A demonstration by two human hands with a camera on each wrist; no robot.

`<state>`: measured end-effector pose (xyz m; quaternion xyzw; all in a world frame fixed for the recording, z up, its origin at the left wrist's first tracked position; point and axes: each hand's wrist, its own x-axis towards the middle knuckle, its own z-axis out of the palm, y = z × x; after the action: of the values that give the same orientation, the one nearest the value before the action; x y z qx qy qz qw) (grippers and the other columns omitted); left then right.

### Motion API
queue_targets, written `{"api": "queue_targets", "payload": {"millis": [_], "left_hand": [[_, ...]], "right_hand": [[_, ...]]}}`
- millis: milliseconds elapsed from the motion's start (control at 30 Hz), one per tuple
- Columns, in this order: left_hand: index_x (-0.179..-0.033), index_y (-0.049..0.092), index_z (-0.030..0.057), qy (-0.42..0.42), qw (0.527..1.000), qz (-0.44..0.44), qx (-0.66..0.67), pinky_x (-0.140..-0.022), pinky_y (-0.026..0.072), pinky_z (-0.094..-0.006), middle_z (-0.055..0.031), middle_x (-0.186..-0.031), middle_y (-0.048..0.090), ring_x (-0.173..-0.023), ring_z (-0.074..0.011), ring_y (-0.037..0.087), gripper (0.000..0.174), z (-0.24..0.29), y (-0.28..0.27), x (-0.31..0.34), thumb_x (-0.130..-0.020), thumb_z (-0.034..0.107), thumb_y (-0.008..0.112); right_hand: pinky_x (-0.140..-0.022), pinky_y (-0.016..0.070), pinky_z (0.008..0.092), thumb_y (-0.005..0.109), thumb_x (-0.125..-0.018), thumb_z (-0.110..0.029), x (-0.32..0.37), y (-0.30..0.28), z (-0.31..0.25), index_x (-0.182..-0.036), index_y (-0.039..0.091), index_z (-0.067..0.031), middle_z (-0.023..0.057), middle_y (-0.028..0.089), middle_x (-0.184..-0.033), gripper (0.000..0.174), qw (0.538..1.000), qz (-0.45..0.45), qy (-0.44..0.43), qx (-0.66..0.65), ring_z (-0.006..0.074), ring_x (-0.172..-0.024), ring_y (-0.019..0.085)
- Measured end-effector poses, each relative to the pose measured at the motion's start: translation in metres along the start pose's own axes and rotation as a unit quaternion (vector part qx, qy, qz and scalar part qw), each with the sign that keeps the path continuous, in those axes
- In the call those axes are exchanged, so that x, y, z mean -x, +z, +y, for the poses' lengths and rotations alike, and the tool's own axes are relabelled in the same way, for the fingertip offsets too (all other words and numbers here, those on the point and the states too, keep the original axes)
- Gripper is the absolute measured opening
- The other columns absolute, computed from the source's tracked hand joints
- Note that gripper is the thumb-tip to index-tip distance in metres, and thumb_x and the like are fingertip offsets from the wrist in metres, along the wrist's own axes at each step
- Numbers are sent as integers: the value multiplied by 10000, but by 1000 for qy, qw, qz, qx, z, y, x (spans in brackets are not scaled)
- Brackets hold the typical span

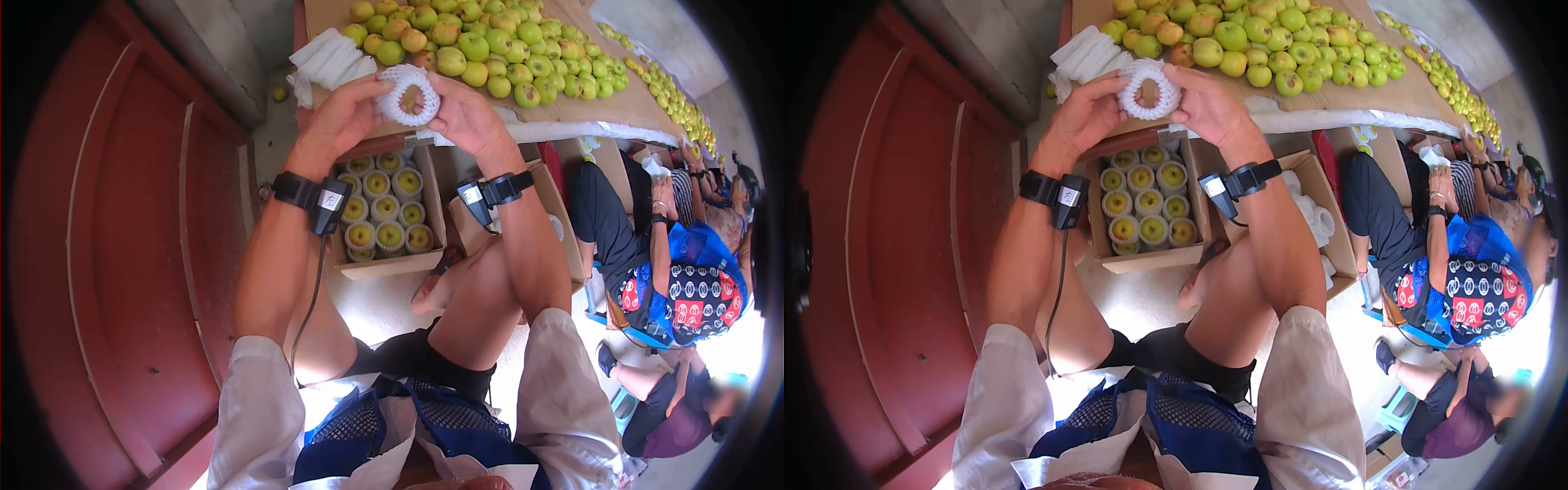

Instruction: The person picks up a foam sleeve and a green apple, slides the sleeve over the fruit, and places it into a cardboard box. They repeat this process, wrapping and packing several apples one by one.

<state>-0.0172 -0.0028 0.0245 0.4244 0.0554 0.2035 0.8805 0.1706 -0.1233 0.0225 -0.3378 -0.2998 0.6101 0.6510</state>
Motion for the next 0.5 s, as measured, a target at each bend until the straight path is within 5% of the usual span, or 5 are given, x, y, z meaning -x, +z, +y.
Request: {"api": "queue_targets", "payload": {"millis": [200, 500], "left_hand": [[-1237, 622, 100, -48, 997, 46, -26, -843, 505, -308, -8, -1186, 671, -1071, -118, 623, 291, -10, -5, -9, -958, 165, 674], [-1108, 649, 99, -79, 988, 110, -79, -597, 377, -245, 42, -982, 653, -804, -57, 531, 195, -34, -31, -33, -1001, 262, 636]], "right_hand": [[-513, 292, 202, 690, -967, -201, 7, -19, 3, -1039, 654, -123, -65, 600, -919, 113, 994, 69, 7, 85, 16, -753, 523], [-507, 275, 202, 688, -956, -212, 1, -24, 9, -1008, 681, -91, -62, 613, -864, 132, 963, 183, -5, 196, 7, -684, 482]]}}
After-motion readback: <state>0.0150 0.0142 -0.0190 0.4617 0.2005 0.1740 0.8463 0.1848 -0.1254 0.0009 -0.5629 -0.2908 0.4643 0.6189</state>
